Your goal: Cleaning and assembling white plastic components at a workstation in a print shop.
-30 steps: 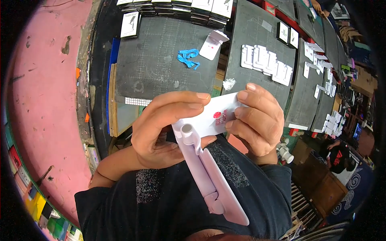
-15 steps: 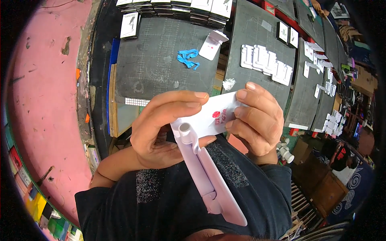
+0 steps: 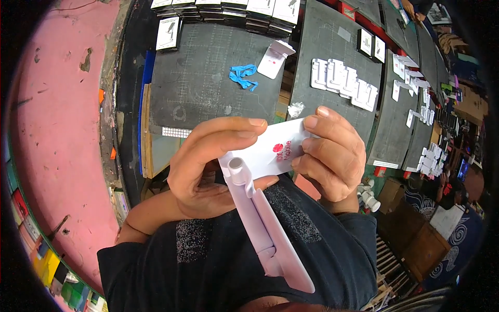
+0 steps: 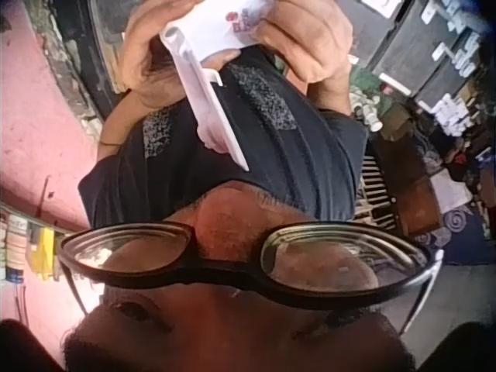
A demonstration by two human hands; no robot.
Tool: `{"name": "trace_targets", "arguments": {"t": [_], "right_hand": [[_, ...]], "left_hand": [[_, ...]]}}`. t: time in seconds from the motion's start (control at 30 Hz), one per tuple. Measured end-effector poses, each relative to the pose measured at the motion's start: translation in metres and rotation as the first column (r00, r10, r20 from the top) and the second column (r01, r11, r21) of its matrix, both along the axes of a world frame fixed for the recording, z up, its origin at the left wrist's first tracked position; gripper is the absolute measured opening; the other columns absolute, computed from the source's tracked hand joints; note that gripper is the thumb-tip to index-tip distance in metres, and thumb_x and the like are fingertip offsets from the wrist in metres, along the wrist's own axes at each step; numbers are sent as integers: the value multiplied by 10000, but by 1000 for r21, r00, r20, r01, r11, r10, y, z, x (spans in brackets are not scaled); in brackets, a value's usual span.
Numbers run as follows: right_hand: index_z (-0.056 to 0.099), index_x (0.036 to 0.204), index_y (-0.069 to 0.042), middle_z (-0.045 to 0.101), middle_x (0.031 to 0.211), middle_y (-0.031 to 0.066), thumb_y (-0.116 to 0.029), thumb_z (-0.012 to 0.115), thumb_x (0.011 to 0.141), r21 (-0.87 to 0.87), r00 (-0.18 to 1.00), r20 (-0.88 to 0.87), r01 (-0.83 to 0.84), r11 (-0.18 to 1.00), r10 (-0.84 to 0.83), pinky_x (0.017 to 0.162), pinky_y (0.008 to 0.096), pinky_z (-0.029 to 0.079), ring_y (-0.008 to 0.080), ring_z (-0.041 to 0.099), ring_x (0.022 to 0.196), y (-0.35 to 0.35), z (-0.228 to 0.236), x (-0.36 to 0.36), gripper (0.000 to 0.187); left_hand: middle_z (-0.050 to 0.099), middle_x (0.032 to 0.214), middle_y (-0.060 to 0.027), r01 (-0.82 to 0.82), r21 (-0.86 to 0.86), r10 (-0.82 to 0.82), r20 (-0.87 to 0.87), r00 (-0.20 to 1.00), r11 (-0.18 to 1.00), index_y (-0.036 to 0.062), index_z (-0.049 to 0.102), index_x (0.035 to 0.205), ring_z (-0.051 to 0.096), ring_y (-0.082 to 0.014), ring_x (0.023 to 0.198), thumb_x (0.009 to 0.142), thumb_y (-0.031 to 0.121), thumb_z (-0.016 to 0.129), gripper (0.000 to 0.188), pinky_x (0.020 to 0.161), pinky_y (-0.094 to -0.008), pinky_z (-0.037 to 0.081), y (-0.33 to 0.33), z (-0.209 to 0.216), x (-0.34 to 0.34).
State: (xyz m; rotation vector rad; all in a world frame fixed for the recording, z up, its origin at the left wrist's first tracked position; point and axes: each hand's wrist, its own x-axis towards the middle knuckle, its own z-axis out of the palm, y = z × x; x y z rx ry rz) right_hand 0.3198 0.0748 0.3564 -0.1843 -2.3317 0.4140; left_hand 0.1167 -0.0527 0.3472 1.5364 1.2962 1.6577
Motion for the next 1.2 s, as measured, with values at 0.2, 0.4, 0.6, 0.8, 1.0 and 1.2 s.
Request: {"name": "trace_targets", "arguments": {"t": [0.2,0.4,0.6,0.8,1.0,1.2], "right_hand": [[654,968,-88,639,1096,85,-104,850,729,-11,1000,3,3,1000,-3,1024,591,638,344,743,1134,-1,1,1,310],[649,975,-89,637,1100,87,-99,855,732,-15,1000,-4,-10,1000,10,1027,593,637,349,743,1138,-1,1,2,319],[728,967,-47,665,1082,104,-113,812,712,28,997,-62,-36,999,38,1031,553,649,364,739,1152,4,-3,-1,277],[767,956,-21,678,1067,116,-127,783,698,64,993,-94,-68,996,73,1031,536,654,378,737,1153,7,-6,0,279],[768,961,-23,678,1067,117,-126,785,705,66,991,-109,-70,995,77,1031,534,654,379,738,1153,8,-8,0,277],[714,958,-58,657,1083,102,-112,840,708,7,999,-41,-34,999,34,1033,561,642,364,748,1136,2,1,1,285]], "left_hand": [[674,1364,-240,7,4,-7,2,1000,1000,-18,621,1356,735,-317,1192,727,4,998,734,972,-395,634,-1,0,-1],[677,1369,-242,1,-11,-1,-1,1000,1000,-11,623,1359,733,-320,1199,720,4,1000,742,977,-399,629,-2,0,0],[679,1368,-241,-3,1,3,-11,1000,1000,-11,624,1363,733,-315,1200,710,5,1006,757,978,-394,628,-1,0,0],[685,1356,-250,-12,9,12,15,1000,1000,-21,622,1362,734,-311,1200,704,4,1008,764,984,-389,628,-1,-1,2],[685,1356,-251,-19,18,19,-3,1000,1000,-28,623,1357,733,-309,1198,702,-2,1006,759,981,-388,628,-2,-2,1],[683,1354,-253,-9,8,9,-1,1000,1000,-35,627,1361,732,-310,1200,709,-10,999,751,981,-389,627,1,-1,0]]}}
